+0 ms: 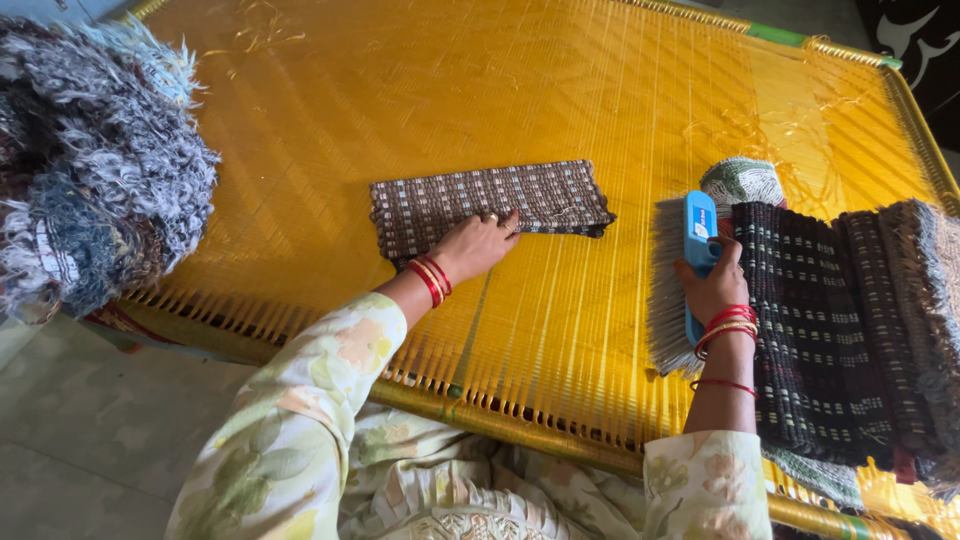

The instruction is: The person uses a blue brush to vigorously scrub a small, patterned rug placed on a yellow woven mat. They repeatedly brush the rug's surface and flip it over to clean the other side. The person also folds the rug and brushes the folded edges.

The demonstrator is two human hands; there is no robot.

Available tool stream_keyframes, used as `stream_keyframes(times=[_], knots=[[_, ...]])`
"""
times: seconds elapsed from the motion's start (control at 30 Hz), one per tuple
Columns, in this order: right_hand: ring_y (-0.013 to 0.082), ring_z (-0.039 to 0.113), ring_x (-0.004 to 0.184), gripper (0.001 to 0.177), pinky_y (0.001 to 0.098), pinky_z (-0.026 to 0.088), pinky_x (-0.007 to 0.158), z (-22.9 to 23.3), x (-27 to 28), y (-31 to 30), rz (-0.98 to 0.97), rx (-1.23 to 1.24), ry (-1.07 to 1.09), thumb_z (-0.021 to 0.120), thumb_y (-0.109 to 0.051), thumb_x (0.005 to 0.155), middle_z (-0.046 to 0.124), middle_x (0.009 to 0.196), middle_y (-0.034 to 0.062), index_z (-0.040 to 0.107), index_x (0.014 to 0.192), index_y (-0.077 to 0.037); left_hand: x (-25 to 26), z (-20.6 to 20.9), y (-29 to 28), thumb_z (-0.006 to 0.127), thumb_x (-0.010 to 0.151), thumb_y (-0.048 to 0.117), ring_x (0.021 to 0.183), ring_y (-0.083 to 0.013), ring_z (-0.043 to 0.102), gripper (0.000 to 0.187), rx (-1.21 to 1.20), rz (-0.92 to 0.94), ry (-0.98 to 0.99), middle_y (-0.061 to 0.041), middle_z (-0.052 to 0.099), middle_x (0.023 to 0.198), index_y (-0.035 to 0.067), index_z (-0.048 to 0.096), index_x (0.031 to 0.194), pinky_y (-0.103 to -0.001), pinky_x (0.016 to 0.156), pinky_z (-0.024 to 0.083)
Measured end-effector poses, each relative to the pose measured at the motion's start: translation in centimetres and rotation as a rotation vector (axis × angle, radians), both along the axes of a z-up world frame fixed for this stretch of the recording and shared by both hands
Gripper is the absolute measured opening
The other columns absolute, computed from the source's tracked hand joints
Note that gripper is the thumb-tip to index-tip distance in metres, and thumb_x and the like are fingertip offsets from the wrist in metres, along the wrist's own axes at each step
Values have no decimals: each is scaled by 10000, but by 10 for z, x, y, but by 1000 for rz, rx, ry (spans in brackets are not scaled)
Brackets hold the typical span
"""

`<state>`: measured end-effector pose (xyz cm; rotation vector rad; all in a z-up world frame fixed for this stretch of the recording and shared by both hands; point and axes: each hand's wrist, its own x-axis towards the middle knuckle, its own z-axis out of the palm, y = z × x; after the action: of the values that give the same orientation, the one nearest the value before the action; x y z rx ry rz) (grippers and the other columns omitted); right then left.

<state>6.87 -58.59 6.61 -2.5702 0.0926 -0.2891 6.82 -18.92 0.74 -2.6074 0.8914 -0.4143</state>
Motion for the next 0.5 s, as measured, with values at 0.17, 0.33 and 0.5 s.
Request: stream_keyframes(times=[0.17, 0.33, 0.5], knots=[[509, 652, 1097, 753, 542, 516, 943, 0, -1, -2, 12, 11, -6, 761, -408, 881, 646, 1202, 352, 395, 1451, -79, 5, 44, -9, 509, 1061, 133, 870, -257, 652, 337, -239, 56, 122, -161, 563, 1442, 90, 632, 1371, -356, 707, 595], [517, 650, 1097, 756, 543, 515, 948, -5, 3, -7, 14, 21, -16, 761, -409, 881, 646, 1198, 358, 392, 1454, -82, 5, 127, -19, 596, 911, 37, 1123, -303, 638, 494, -538, 80, 323, -111, 650, 1331, 252, 686, 1347, -462, 958, 534], [521, 646, 1096, 758, 542, 518, 934, -5, 2, -7, 20, 31, -34, 766, -401, 883, 644, 1199, 360, 390, 1456, -79, 37, 163, -9, 649, 917, 50, 1165, -247, 647, 474, -894, -100, 724, -89, 652, 1379, 254, 676, 1344, -406, 1025, 474]])
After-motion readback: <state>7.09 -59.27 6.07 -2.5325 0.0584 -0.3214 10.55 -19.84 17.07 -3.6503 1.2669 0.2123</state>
